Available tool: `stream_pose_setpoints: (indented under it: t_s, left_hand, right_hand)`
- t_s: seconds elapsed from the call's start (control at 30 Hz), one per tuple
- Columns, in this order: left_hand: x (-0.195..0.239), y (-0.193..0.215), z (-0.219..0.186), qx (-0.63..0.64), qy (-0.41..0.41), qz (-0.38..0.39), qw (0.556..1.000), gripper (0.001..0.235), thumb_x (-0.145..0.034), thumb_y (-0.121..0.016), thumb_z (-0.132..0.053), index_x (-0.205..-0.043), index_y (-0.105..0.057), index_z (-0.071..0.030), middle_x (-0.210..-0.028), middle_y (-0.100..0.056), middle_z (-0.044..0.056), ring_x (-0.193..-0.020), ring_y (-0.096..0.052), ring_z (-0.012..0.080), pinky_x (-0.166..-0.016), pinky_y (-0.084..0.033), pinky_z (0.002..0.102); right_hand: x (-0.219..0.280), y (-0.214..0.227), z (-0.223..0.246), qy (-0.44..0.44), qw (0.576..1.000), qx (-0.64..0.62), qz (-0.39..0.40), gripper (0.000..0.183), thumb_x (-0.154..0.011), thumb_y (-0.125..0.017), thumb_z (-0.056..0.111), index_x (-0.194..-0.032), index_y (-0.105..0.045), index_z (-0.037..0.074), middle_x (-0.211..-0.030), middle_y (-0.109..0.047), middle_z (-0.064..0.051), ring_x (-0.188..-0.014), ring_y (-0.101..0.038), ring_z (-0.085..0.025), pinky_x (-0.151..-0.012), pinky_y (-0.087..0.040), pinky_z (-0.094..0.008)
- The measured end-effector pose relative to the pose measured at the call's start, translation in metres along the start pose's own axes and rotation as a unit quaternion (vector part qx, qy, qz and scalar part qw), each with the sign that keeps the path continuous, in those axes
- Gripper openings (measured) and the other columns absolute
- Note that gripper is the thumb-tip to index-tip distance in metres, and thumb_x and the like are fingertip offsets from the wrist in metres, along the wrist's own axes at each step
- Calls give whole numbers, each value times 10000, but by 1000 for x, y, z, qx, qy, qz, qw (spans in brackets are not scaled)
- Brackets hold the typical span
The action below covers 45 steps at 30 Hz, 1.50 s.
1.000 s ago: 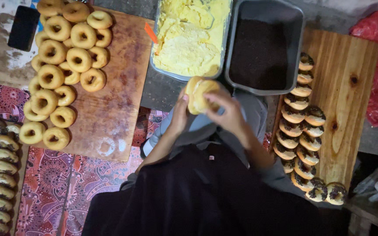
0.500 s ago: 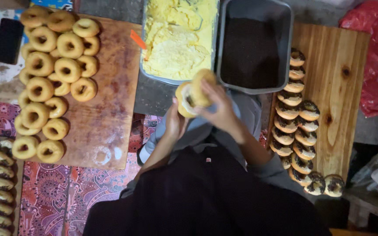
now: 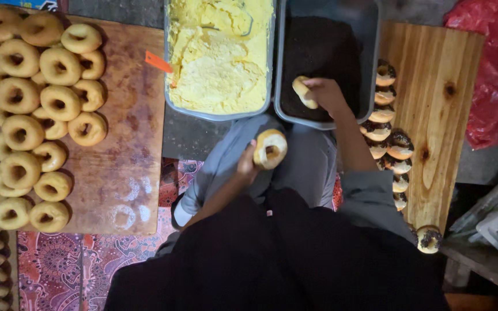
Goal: The person sits on the floor and repeatedly picks up plain donuts, scoops yellow filling into them by hand, then dips the filled donuts into a dark topping and stacks them on a wooden board.
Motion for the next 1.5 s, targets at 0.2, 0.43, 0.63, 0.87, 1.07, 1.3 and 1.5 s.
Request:
stream_pose_setpoints:
  t_s: [0.2,0.43,0.63,0.87,1.07,1.3,1.5]
  left_hand:
    - [1,10,-2,43,20,29,998,528,-1130,-411,-414,-1387,-554,25,-1278,-690,154,-1174,-679,282,-1061,-533,456]
    - [18,-26,-30,-22,6,70,997,597,-1124,-366,-471,-1386,-561,28,-1261,-679,197,-1155,-664,329,-1032,-518,498]
    - [25,-31,-43,-47,24,57,997,630,-1117,-322,-493,-1422,-540,14,-1338,-651,171,-1234,-633,316,-1089,-490,483]
    - [24,-25,-54,-38,15,24,999,643,-1108,-313,-499,-1379,-563,28,-1292,-666,195,-1201,-643,349,-1061,-503,516]
    - [26,-15,-56,-39,16,-42,998,641,-1104,-307,-499,-1375,-557,25,-1321,-653,189,-1236,-622,349,-1103,-476,514]
    - [27,-37,-63,-43,3,-53,998,688,-1105,-294,-516,-1397,-531,60,-1351,-626,224,-1258,-606,370,-1124,-447,521]
    - [36,-87,-71,-19,63,76,995,723,-1021,-361,-519,-1443,-482,56,-1393,-611,242,-1280,-584,434,-1083,-440,639]
  right_hand:
    - [31,2,44,166,953,230,-103,379,-809,-724,103,-1177,-806,67,-1074,-734,-166,-946,-724,-357,-819,-555,-451]
    - [81,44,16,70,862,-502,-1,534,-812,-610,59,-1323,-623,-96,-1278,-692,-210,-1170,-683,-328,-1074,-551,-457]
    - [141,114,-15,128,794,-591,-63,544,-799,-602,38,-1334,-570,-54,-1315,-661,-190,-1237,-650,-333,-1121,-536,-483]
    - [100,236,-87,152,760,-597,-208,388,-918,-548,-28,-1304,-542,-4,-1321,-633,-198,-1247,-638,-360,-1092,-560,-540]
    - [-24,284,-122,113,773,-562,-274,443,-879,-558,-103,-1269,-493,96,-1245,-619,-221,-1172,-644,-423,-942,-595,-616]
    - [-88,287,-110,7,904,-255,-343,460,-806,-580,-101,-1253,-561,1,-1057,-669,-201,-865,-742,-335,-733,-635,-492]
    - [15,272,-44,13,918,70,-390,181,-1072,-663,103,-1173,-715,-39,-1018,-755,-224,-655,-688,-207,-550,-542,-343]
Point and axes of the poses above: each hand's wrist, its own x-axis away from the middle knuckle, its own y-axis out of the back of the hand, z = x × y, the point moved 10 cm from there along -x, towards the middle knuckle
